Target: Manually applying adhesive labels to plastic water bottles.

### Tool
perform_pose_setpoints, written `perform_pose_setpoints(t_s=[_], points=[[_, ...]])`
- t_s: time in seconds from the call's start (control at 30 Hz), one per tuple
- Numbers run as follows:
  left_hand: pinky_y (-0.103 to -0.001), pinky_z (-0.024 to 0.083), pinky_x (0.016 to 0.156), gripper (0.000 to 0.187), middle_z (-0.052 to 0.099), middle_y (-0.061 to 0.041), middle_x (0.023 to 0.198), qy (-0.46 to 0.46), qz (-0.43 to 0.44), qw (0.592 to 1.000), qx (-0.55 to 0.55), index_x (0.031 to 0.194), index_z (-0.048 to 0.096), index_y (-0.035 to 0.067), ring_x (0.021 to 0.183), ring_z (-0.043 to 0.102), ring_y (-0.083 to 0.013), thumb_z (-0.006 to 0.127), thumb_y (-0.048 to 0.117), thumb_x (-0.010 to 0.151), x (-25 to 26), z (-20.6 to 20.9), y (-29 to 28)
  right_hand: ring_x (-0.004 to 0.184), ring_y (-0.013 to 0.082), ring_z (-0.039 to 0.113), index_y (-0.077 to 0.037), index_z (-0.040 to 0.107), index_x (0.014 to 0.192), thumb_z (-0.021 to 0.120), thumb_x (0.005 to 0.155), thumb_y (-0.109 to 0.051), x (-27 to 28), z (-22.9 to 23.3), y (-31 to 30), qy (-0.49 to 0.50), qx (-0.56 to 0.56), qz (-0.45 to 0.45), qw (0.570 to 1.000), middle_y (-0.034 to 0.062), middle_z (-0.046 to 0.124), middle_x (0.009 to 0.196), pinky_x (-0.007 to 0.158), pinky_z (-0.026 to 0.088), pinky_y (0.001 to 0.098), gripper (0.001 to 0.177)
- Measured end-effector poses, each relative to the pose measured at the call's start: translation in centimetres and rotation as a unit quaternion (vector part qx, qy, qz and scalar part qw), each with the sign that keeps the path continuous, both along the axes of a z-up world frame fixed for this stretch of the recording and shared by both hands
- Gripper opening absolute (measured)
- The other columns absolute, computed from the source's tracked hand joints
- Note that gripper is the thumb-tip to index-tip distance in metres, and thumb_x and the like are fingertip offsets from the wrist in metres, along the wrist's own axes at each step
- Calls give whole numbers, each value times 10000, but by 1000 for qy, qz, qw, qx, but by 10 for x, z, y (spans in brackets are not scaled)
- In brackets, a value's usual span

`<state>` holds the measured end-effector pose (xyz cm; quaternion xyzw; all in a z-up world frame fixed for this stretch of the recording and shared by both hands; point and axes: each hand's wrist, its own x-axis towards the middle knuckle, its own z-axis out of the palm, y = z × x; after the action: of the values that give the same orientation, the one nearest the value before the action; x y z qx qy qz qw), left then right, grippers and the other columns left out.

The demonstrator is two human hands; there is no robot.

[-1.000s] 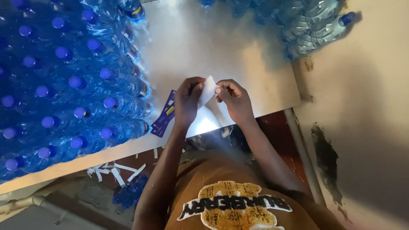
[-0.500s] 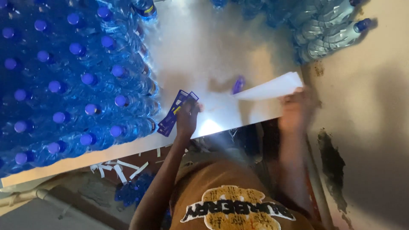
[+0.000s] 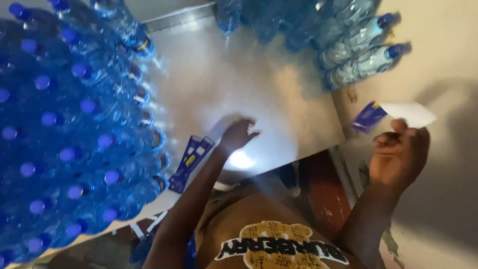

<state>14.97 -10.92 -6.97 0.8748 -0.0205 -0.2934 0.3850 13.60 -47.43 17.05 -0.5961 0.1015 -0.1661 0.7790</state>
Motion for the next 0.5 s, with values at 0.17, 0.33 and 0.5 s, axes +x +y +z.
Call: perform_pose_setpoints(t_s=[0.17,0.33,0.5], points=[[-518,319,1347,956,349,-199,1807,-236,228,923,-201,1750,279,90,1663,357,-392,853,351,1032,223,-6,-13,943,155,784,-41,665,1384,822,1006,-447,20,5,26,25,-74,51,996,72,790,1205,783,652,258,577],[-610,518,1175,1227,408,-210,1764,-304,294,895,-143,1774,189,135,1625,417,-461,976,503,909,359,-32,-49,850,203,704,-120,642,1259,644,1034,-718,15,-11,31,53,-262,-5,963,102,712,1102,692,542,326,639],[-571,645,985,946,682,-176,1510,-361,309,877,-67,1610,503,70,1480,574,-426,943,510,898,359,-25,-41,710,129,507,-164,590,1110,792,989,-361,25,-24,33,101,-389,-57,914,26,515,1090,593,424,294,308]])
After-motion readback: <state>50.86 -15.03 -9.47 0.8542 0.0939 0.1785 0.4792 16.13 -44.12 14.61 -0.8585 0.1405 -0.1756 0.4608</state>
